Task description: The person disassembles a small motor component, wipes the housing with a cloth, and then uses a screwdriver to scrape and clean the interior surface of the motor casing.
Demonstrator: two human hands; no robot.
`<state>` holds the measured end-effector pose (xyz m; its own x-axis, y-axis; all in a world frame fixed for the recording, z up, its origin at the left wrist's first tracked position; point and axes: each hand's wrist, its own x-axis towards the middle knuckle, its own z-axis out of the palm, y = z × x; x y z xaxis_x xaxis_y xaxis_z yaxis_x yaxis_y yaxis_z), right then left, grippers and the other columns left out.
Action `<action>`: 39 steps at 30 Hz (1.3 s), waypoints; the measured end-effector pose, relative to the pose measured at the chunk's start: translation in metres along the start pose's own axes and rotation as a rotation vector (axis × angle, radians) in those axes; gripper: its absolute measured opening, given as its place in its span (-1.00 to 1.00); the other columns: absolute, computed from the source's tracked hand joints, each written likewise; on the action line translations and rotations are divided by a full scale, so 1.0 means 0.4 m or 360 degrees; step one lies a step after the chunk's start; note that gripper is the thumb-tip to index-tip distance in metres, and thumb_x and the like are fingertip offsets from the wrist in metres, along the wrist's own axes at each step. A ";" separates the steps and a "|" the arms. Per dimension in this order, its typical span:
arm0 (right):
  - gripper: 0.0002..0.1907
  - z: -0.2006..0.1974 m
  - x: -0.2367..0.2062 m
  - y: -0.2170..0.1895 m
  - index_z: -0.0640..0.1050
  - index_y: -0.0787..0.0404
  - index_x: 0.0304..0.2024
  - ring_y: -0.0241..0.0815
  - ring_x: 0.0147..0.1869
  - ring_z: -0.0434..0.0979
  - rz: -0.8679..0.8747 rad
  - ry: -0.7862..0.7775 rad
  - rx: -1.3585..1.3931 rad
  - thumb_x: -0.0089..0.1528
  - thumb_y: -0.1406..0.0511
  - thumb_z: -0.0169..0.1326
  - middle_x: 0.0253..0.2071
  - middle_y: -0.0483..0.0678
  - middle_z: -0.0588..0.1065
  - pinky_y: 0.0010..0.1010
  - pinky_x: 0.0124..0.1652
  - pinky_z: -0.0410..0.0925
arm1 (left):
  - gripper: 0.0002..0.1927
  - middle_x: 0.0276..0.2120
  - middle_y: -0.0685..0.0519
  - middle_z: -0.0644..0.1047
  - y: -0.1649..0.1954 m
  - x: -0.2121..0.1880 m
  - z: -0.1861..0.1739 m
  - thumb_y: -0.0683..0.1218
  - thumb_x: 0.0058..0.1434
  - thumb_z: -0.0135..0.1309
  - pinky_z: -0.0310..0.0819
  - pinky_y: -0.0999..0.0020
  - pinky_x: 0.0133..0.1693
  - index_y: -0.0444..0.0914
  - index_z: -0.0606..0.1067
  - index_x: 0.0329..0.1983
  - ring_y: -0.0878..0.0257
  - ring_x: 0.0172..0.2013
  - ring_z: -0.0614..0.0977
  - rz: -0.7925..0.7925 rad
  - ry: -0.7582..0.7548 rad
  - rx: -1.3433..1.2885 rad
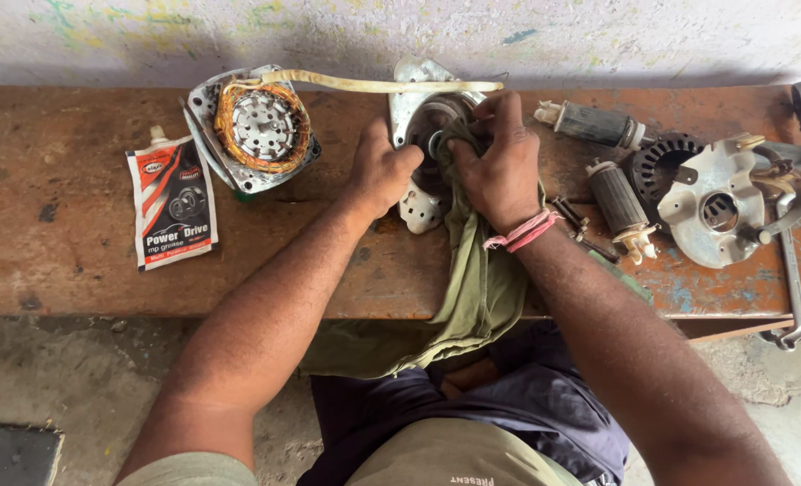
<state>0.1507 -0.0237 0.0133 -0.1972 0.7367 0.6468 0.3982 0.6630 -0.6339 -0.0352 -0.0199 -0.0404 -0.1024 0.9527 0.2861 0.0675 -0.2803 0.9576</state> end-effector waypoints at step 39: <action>-0.88 0.022 -0.027 -0.042 0.56 0.27 -0.20 0.16 -0.16 0.59 -0.0310 -0.0106 -0.0316 0.21 0.47 0.19 -0.20 0.13 0.52 -0.10 -0.20 0.46 | -0.63 -0.27 -0.07 0.59 0.014 -0.009 -0.007 -0.19 0.03 0.02 0.57 0.23 -0.19 -0.42 0.49 -0.07 0.17 -0.26 0.61 0.0037 -0.0048 0.0160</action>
<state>0.1382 -0.0414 0.0132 -0.3428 0.6092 0.7151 0.5132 0.7590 -0.4006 -0.0373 -0.0254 -0.0359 -0.0696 0.9497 0.3055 0.1689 -0.2906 0.9418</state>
